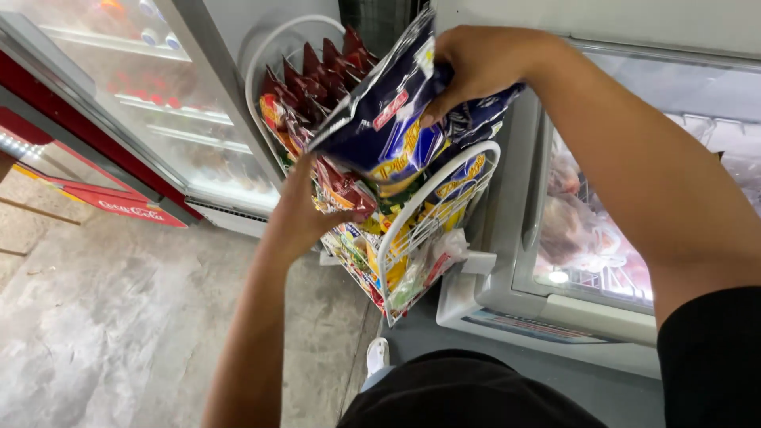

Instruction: Organizing and stocking bags of snack chips on a display rack in a grocery store.

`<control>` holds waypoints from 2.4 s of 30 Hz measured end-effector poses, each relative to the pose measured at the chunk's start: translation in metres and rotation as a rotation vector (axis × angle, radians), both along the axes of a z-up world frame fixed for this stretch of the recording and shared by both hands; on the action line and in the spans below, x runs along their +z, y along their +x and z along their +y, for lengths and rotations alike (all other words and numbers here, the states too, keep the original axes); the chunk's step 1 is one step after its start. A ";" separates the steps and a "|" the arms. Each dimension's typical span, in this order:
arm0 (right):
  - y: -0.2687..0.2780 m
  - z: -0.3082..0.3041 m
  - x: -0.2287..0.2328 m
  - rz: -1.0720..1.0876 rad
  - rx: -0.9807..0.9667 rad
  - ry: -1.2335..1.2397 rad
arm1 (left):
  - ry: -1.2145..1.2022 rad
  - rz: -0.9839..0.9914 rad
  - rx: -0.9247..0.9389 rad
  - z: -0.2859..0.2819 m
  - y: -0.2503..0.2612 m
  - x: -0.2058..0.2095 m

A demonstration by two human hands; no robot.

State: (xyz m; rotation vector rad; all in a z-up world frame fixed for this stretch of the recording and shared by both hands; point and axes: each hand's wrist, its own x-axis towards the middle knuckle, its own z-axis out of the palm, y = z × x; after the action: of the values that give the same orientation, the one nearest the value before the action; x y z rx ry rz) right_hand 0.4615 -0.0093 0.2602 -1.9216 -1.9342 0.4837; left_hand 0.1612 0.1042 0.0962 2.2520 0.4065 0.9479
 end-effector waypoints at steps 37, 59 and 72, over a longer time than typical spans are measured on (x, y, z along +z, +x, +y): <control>-0.027 0.041 -0.077 -0.207 -0.041 -0.379 | -0.233 0.054 -0.030 -0.029 0.006 -0.069; -0.079 -0.023 -0.018 -0.560 -0.077 0.075 | 0.055 0.223 0.015 -0.036 0.022 -0.075; -0.046 -0.024 -0.070 -0.580 -0.124 0.024 | -0.441 -0.037 0.120 -0.055 0.019 -0.108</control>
State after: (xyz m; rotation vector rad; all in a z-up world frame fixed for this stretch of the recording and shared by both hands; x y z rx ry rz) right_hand 0.4153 -0.0334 0.1903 -2.3286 -2.1043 -0.1579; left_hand 0.1800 0.0489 -0.0119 1.8237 0.6697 0.8600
